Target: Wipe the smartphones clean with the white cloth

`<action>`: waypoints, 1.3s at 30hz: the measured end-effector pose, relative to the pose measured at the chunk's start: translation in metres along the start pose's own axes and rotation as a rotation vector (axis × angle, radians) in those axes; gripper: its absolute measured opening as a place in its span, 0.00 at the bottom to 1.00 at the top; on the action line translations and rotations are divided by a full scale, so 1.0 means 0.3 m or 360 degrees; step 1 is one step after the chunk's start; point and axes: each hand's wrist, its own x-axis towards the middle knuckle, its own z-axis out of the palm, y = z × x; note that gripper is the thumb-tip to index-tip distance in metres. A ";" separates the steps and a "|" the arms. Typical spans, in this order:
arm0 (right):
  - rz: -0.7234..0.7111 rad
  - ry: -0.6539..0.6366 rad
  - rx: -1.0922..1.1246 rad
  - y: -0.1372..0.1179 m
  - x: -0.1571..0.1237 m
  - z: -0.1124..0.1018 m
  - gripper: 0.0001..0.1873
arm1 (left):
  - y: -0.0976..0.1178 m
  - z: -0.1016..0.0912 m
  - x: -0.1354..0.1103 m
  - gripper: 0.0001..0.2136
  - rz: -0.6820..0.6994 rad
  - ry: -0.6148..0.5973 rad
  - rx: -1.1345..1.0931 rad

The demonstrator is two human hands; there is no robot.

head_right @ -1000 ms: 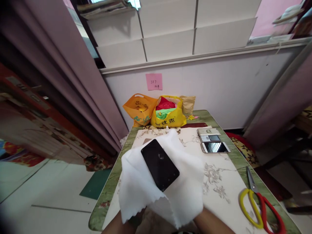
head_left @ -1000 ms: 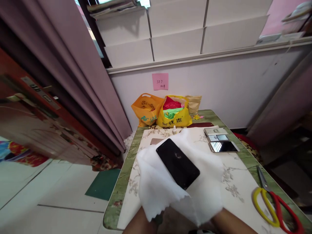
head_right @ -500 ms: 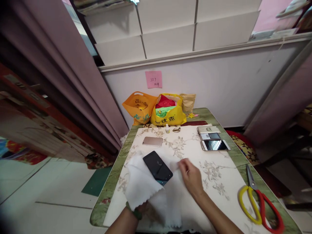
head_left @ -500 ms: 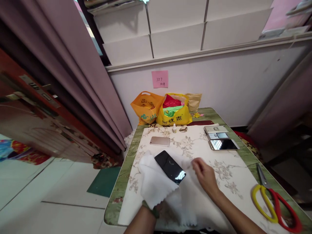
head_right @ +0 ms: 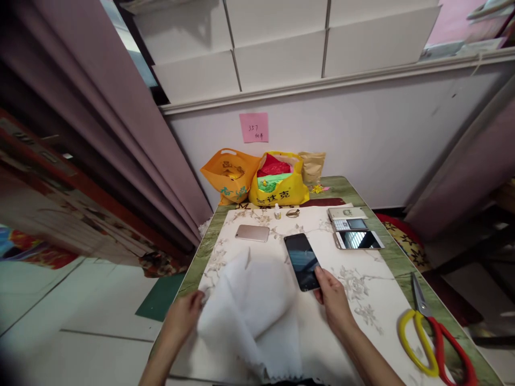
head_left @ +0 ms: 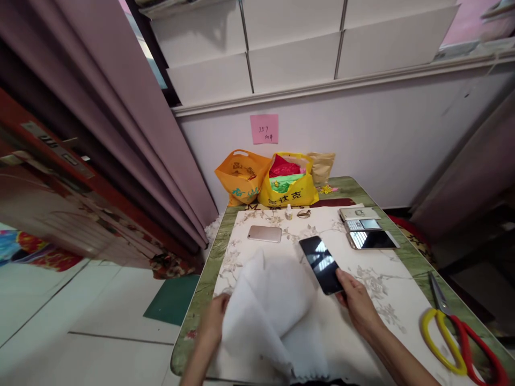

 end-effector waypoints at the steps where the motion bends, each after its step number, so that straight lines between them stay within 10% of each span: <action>1: -0.0049 0.0029 0.0009 -0.009 0.008 0.005 0.22 | -0.011 -0.022 0.023 0.06 -0.0026 0.0057 0.0013; 5: -0.0076 -0.0065 0.0102 -0.033 0.007 0.108 0.22 | 0.074 -0.027 0.060 0.13 0.0075 0.0339 -0.0823; 10: 0.0019 -0.0338 0.0127 -0.009 -0.032 0.284 0.24 | 0.325 0.235 0.031 0.28 0.0017 -0.0890 -0.2387; 15: -0.0122 -0.0625 -0.0421 0.021 0.005 0.307 0.26 | 0.343 0.436 0.061 0.30 -0.0360 -0.1383 -0.3162; 18: -0.0381 -0.0682 -0.1002 -0.021 0.105 0.263 0.28 | 0.290 0.475 0.093 0.27 -0.0522 -0.1289 -0.3262; 21: -0.0788 -0.0245 -0.1361 -0.114 0.269 0.255 0.26 | 0.257 0.490 0.113 0.26 -0.0602 -0.1273 -0.3236; 28: -0.0864 0.0195 -0.1577 -0.210 0.608 0.450 0.23 | 0.265 0.487 0.120 0.29 -0.0661 -0.1274 -0.3152; 33: -0.0726 0.0167 -0.1474 -0.178 0.657 0.522 0.20 | 0.264 0.484 0.119 0.29 -0.0729 -0.1302 -0.3165; 39: -0.0743 -0.0130 -0.1087 -0.199 0.524 0.411 0.24 | 0.283 0.479 0.115 0.29 -0.0568 -0.1393 -0.3179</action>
